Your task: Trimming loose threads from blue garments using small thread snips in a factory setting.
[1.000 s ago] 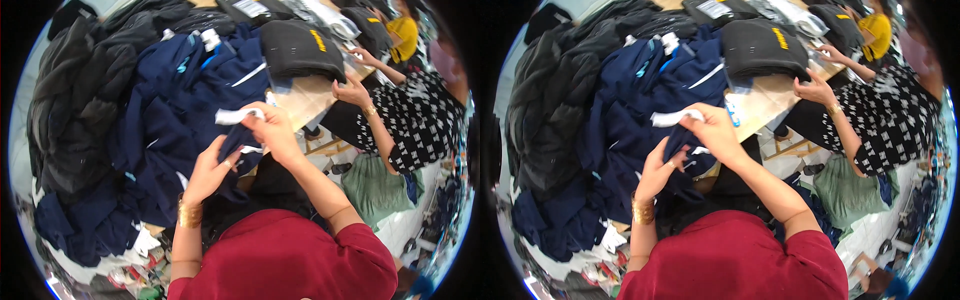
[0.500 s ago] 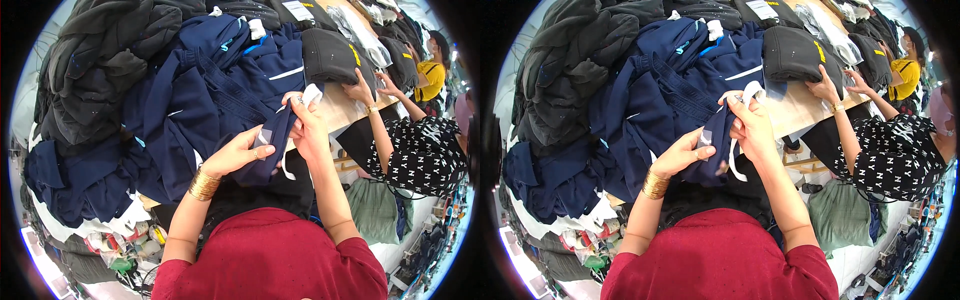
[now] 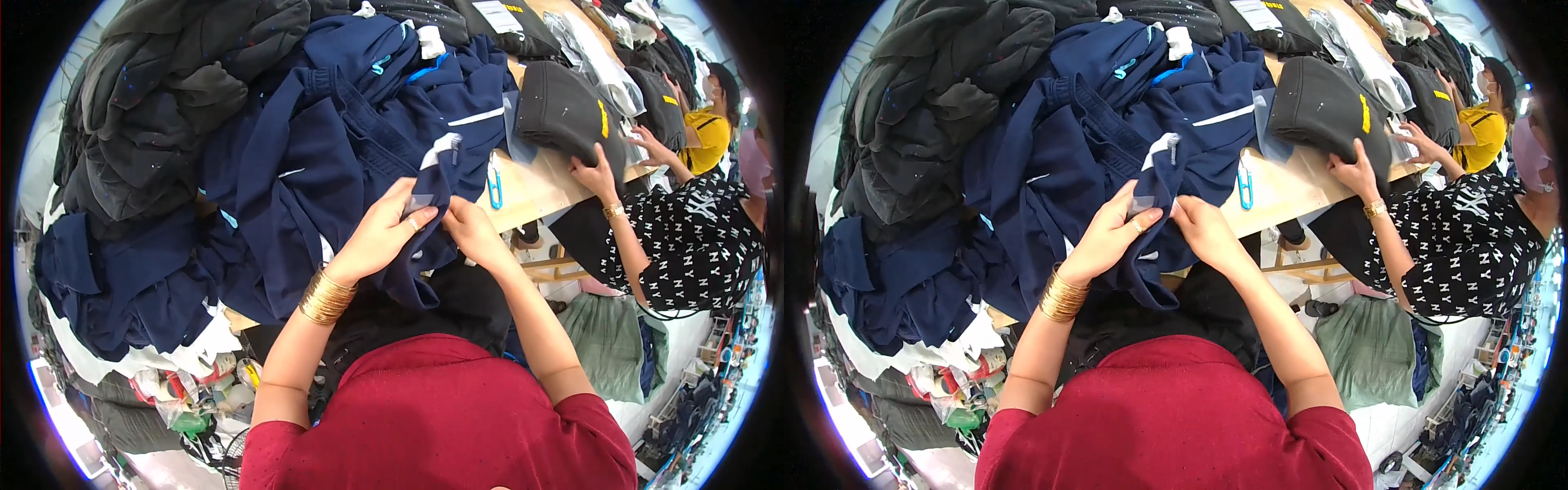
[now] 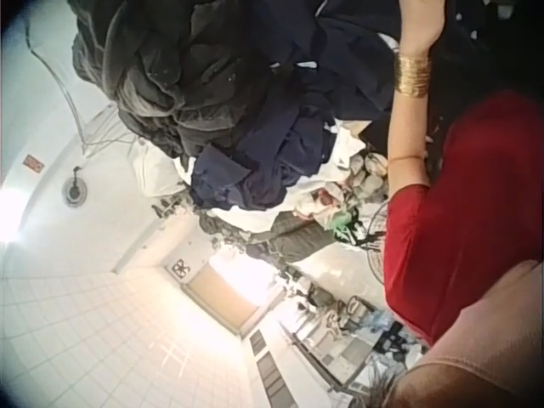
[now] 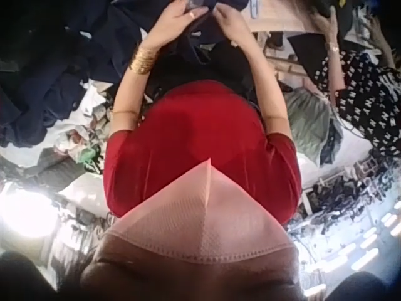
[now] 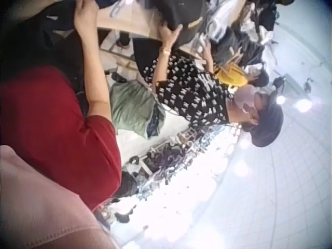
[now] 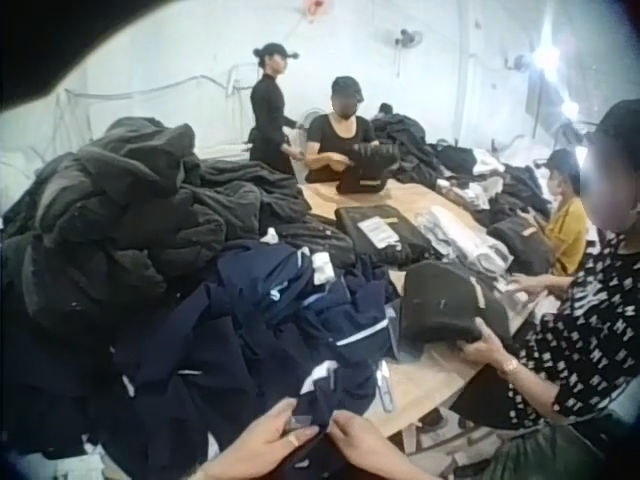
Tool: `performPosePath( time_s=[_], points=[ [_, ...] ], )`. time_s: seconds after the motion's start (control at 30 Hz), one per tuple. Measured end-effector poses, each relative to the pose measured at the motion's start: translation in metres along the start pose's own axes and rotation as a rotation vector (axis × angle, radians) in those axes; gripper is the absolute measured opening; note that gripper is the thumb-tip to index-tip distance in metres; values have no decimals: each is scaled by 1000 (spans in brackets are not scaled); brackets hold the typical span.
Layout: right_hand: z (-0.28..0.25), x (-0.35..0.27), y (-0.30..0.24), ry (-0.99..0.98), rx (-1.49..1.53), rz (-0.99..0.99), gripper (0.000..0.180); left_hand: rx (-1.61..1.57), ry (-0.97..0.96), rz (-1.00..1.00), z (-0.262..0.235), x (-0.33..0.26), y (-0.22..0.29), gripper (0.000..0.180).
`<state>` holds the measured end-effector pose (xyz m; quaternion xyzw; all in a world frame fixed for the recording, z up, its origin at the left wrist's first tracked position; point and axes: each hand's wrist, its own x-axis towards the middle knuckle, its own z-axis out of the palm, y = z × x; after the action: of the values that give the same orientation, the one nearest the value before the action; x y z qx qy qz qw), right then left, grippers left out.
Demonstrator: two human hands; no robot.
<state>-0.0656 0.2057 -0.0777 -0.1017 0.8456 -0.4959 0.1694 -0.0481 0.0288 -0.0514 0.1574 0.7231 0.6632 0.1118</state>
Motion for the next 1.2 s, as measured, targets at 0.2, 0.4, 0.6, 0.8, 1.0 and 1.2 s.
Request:
performPosePath(
  time_s=[0.2, 0.4, 0.6, 0.8, 1.0, 1.2],
  points=[
    [-9, -4, -33, -26, 237, 6, 13, 13, 22, 91, 4, 9, 1, 43],
    [-7, -9, -20, -128, 382, 73, 16, 290, -68, 116, -9, 15, 17, 48],
    [-8, -24, -21, 9, 68, -399, 26, 288, -179, 65, -12, 13, 21, 40],
    [-15, -52, -44, -152, 144, -178, 29, 207, -213, 129, -2, 2, 26, 42],
    [-10, -67, -55, 23, -155, -377, 25, 300, -184, 153, 4, -10, 32, 56],
    [-10, -68, -64, 3, -276, -339, 39, 271, -64, 280, 7, -14, 25, 51]
  ],
)
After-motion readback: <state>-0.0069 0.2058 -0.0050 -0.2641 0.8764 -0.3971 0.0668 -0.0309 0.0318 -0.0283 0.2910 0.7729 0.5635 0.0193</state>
